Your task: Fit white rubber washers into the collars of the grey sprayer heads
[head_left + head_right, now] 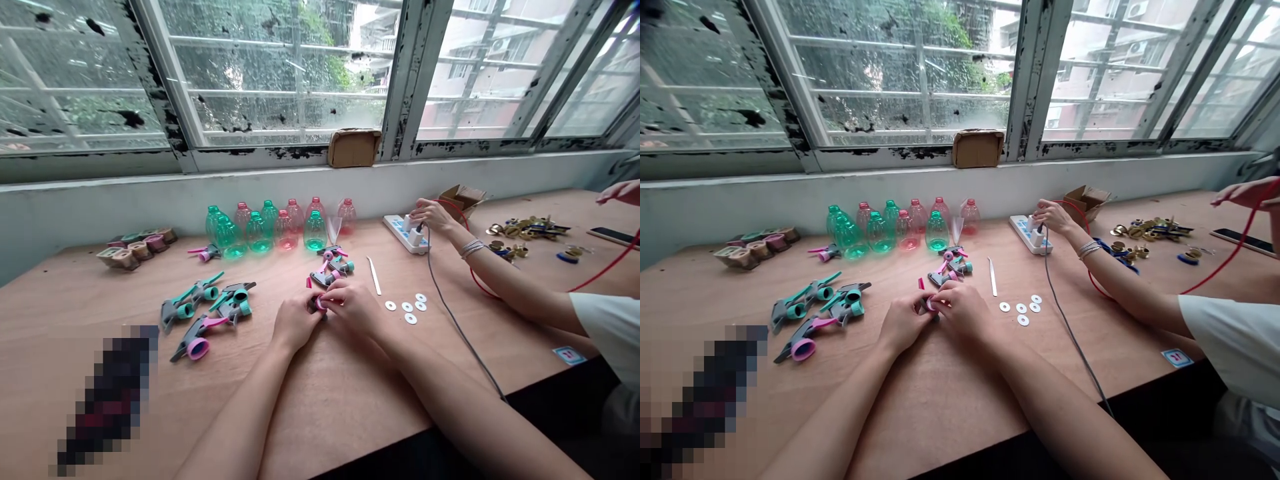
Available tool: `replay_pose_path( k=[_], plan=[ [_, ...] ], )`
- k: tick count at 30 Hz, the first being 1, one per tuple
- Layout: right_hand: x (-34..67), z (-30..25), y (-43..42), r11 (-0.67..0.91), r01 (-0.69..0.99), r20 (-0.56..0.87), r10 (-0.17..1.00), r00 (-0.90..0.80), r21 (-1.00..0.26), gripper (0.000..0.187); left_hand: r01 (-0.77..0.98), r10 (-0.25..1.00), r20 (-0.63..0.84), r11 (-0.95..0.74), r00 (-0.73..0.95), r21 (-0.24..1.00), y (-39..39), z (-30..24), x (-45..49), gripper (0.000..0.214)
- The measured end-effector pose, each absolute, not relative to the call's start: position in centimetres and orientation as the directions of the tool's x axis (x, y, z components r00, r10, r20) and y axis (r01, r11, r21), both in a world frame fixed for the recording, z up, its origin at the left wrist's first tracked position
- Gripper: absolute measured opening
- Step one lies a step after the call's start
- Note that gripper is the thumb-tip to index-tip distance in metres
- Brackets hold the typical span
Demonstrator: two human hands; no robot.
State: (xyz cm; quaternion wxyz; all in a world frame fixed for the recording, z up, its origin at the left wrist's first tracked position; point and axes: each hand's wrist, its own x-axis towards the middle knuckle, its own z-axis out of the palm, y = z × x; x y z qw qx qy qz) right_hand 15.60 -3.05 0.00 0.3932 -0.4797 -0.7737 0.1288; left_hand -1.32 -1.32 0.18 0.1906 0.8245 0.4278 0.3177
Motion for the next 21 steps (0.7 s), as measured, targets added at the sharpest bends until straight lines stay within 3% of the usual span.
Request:
replay_pose_path(
  k=[4, 14, 17, 21],
  plan=[
    [15.4, 0.5, -3.3, 0.503, 0.7, 0.468, 0.842, -0.267, -0.507, 0.017, 0.599, 0.818, 0.387, -0.575, 0.426, 0.557, -1.3, 0.0, -1.2, 0.024],
    [14.8, 1.4, -3.3, 0.345, 0.685, 0.355, 0.925, -0.133, -0.642, 0.014, 0.632, 0.773, 0.421, -0.632, 0.475, 0.449, -1.0, 0.0, -1.0, 0.025],
    [15.3, 2.0, -2.9, 0.406, 0.711, 0.352, 0.906, -0.234, -0.574, 0.014, 0.608, 0.771, 0.408, -0.636, 0.489, 0.474, -0.9, 0.1, -1.0, 0.027],
    [16.2, 2.7, -1.9, 0.596, 0.724, 0.384, 0.794, -0.47, -0.346, 0.013, 0.597, 0.789, 0.365, -0.613, 0.494, 0.518, -0.8, 0.4, -1.0, 0.025]
  ],
)
